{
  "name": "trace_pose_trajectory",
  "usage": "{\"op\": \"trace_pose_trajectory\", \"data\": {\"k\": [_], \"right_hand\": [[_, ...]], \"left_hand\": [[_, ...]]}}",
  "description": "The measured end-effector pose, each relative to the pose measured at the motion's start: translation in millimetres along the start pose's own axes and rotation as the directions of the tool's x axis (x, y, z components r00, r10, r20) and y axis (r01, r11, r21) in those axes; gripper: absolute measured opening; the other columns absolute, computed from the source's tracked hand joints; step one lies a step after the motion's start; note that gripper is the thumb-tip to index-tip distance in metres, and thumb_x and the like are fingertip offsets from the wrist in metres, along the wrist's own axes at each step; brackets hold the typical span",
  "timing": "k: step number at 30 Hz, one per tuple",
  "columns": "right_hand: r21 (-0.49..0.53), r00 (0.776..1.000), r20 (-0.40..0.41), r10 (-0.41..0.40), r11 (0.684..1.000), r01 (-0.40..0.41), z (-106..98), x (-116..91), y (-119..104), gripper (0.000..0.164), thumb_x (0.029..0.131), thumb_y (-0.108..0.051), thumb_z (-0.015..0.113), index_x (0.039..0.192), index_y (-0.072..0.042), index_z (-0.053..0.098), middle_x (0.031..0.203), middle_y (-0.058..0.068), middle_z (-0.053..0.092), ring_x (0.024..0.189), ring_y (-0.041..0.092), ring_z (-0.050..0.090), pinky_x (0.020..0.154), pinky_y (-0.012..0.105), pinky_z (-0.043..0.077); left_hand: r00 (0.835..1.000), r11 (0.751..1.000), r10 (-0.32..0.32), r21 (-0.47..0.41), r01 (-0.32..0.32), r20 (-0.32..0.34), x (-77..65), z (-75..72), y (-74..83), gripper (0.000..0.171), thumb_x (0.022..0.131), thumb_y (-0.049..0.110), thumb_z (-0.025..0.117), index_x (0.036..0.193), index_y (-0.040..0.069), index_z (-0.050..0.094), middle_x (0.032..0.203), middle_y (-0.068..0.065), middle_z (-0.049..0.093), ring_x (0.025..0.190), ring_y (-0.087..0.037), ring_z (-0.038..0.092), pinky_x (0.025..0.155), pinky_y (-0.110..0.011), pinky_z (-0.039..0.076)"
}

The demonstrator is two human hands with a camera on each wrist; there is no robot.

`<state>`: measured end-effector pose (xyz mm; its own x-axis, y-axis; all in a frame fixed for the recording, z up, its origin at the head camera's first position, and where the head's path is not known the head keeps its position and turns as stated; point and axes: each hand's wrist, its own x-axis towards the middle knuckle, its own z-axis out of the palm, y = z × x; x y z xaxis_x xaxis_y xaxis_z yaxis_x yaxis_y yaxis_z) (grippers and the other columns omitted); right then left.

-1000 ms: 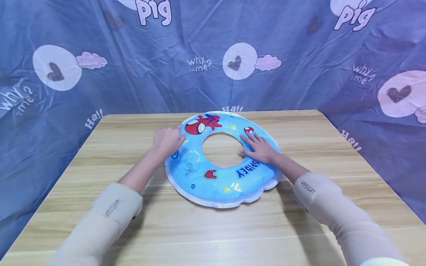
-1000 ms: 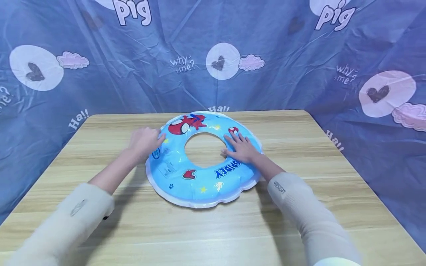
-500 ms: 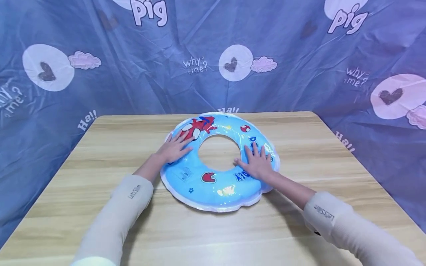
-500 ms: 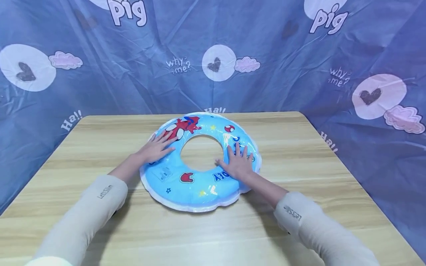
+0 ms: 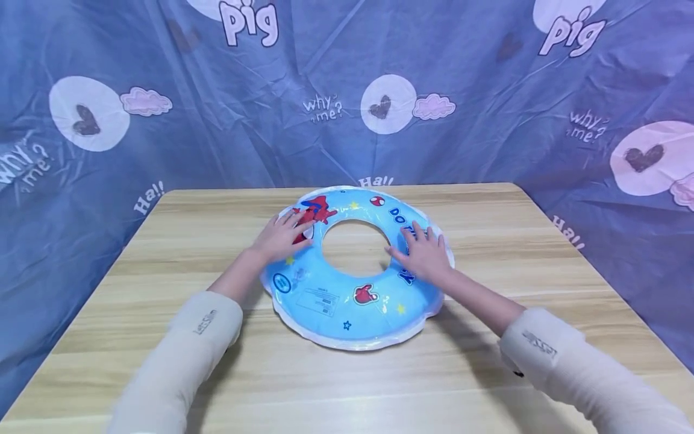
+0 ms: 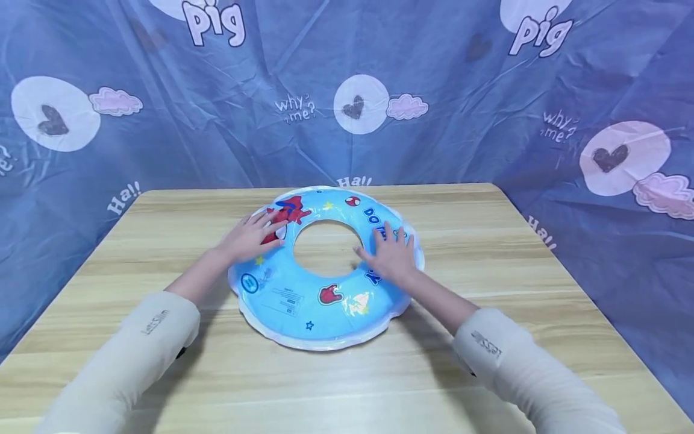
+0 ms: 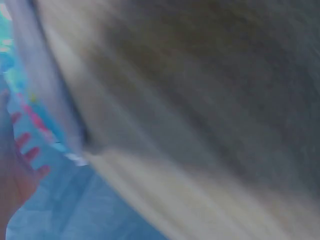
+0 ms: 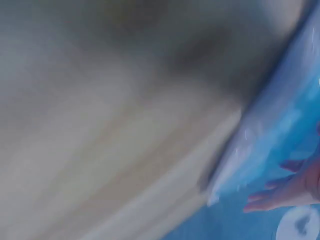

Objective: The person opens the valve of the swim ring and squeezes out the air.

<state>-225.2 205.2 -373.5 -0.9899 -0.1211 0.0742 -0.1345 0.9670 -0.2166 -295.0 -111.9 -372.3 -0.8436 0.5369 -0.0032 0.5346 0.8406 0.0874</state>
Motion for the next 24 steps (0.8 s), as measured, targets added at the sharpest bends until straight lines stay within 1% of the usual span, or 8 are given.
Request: {"op": "trace_pose_trajectory", "data": {"k": [2,4,6,8,11,16,20,24], "right_hand": [[0.012,1.0,0.029,0.01,1.0,-0.01,9.8,-6.5,-0.9,0.076,0.088,-0.06,0.041,0.144,-0.008,0.03,0.149,0.023,0.012,0.13,0.052,0.004,0.098,0.066,0.001],[0.029,1.0,0.018,-0.003,1.0,0.003,20.0,-6.5,3.4,0.077,0.088,-0.061,0.042,0.146,-0.012,0.027,0.15,0.02,0.008,0.131,0.05,-0.001,0.098,0.066,-0.002],[0.029,1.0,-0.018,-0.021,0.999,0.021,29.0,-1.6,10.7,0.076,0.088,-0.06,0.041,0.146,-0.014,0.025,0.151,0.018,0.007,0.131,0.049,-0.004,0.098,0.065,-0.003],[0.031,0.998,-0.049,-0.033,0.999,0.034,36.1,5.0,18.0,0.075,0.088,-0.06,0.041,0.147,-0.015,0.024,0.151,0.016,0.008,0.132,0.048,-0.005,0.099,0.064,-0.004],[0.046,0.998,-0.044,-0.04,0.998,0.042,42.2,13.4,25.9,0.076,0.088,-0.062,0.038,0.147,-0.017,0.023,0.152,0.014,0.007,0.132,0.047,-0.006,0.099,0.064,-0.005],[0.059,0.999,0.015,-0.044,0.997,0.043,43.4,19.1,27.4,0.077,0.088,-0.064,0.035,0.148,-0.017,0.022,0.152,0.015,0.006,0.131,0.048,-0.006,0.098,0.065,-0.006],[0.03,0.998,0.056,-0.033,0.999,0.031,41.6,20.0,25.3,0.074,0.089,-0.061,0.035,0.147,-0.017,0.021,0.152,0.015,0.006,0.132,0.046,-0.006,0.098,0.064,-0.006],[0.003,0.995,0.092,-0.024,1.0,0.024,40.7,21.4,25.5,0.074,0.09,-0.061,0.033,0.148,-0.018,0.019,0.152,0.014,0.003,0.132,0.045,-0.007,0.099,0.063,-0.007]], "left_hand": [[1.0,1.0,0.0,-0.029,0.0,0.012,3.4,9.5,-5.3,0.066,0.093,0.055,0.037,0.147,0.021,0.023,0.152,-0.011,0.011,0.137,-0.034,0.001,0.105,-0.055,0.003],[1.0,0.999,-0.015,-0.047,0.015,0.013,8.2,18.8,-8.9,0.069,0.092,0.058,0.032,0.148,0.023,0.015,0.153,-0.009,0.002,0.136,-0.032,-0.008,0.105,-0.055,-0.003],[1.0,0.998,-0.027,-0.054,0.028,0.009,12.9,26.6,-10.2,0.072,0.092,0.061,0.028,0.149,0.021,0.01,0.153,-0.008,-0.002,0.136,-0.03,-0.012,0.104,-0.054,-0.007],[0.999,0.997,-0.039,-0.069,0.04,0.02,16.4,31.9,-9.0,0.073,0.091,0.062,0.026,0.149,0.021,0.007,0.153,-0.009,-0.006,0.135,-0.03,-0.015,0.104,-0.052,-0.011],[0.997,0.995,-0.056,-0.082,0.06,0.052,19.6,36.6,-5.7,0.074,0.091,0.062,0.025,0.149,0.02,0.004,0.152,-0.009,-0.008,0.135,-0.03,-0.017,0.103,-0.051,-0.014],[0.991,0.993,-0.098,-0.059,0.104,0.093,19.4,38.7,-1.8,0.073,0.091,0.062,0.024,0.149,0.022,0.004,0.152,-0.008,-0.009,0.135,-0.031,-0.015,0.103,-0.052,-0.014],[0.987,0.993,-0.103,-0.051,0.11,0.121,18.6,39.2,-0.4,0.072,0.092,0.062,0.022,0.149,0.023,0.003,0.152,-0.008,-0.009,0.135,-0.031,-0.014,0.103,-0.053,-0.012],[0.986,0.993,-0.103,-0.045,0.11,0.128,19.3,40.4,0.8,0.071,0.092,0.062,0.021,0.149,0.023,0.003,0.152,-0.008,-0.009,0.135,-0.031,-0.014,0.102,-0.053,-0.013]]}}
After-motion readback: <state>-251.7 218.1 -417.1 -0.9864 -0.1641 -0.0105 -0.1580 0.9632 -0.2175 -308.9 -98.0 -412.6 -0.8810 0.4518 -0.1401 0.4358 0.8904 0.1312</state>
